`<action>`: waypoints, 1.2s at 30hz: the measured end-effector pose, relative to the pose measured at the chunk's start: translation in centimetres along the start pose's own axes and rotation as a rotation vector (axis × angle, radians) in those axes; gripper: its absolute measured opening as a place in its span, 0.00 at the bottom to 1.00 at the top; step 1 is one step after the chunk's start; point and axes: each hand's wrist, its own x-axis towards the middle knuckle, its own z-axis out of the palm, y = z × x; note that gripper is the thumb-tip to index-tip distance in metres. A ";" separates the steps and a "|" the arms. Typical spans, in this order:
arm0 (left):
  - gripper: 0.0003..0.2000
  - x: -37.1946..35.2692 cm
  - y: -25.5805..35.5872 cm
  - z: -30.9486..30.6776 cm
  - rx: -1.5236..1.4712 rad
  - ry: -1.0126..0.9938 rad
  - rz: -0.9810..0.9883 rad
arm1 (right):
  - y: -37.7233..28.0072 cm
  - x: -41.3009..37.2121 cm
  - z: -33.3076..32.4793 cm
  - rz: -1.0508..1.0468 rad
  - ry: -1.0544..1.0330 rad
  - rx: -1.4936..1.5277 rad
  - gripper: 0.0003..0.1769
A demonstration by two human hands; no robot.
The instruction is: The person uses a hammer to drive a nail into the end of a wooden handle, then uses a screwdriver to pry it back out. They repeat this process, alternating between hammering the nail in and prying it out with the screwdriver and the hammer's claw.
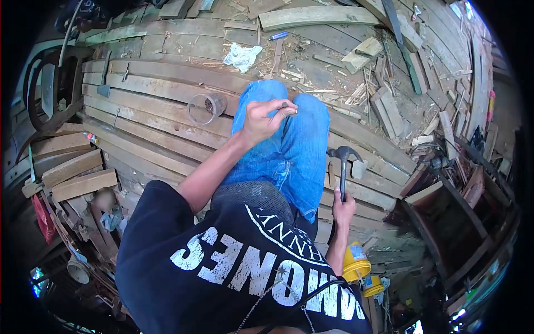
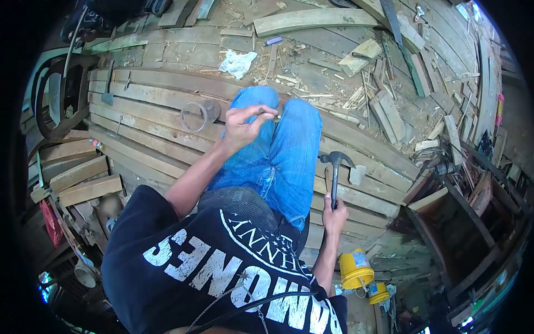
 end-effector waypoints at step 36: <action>0.12 -0.5 -1.3 0.0 0.123 -0.082 0.396 | -14.9 -5.7 -5.7 -0.749 0.101 0.035 0.09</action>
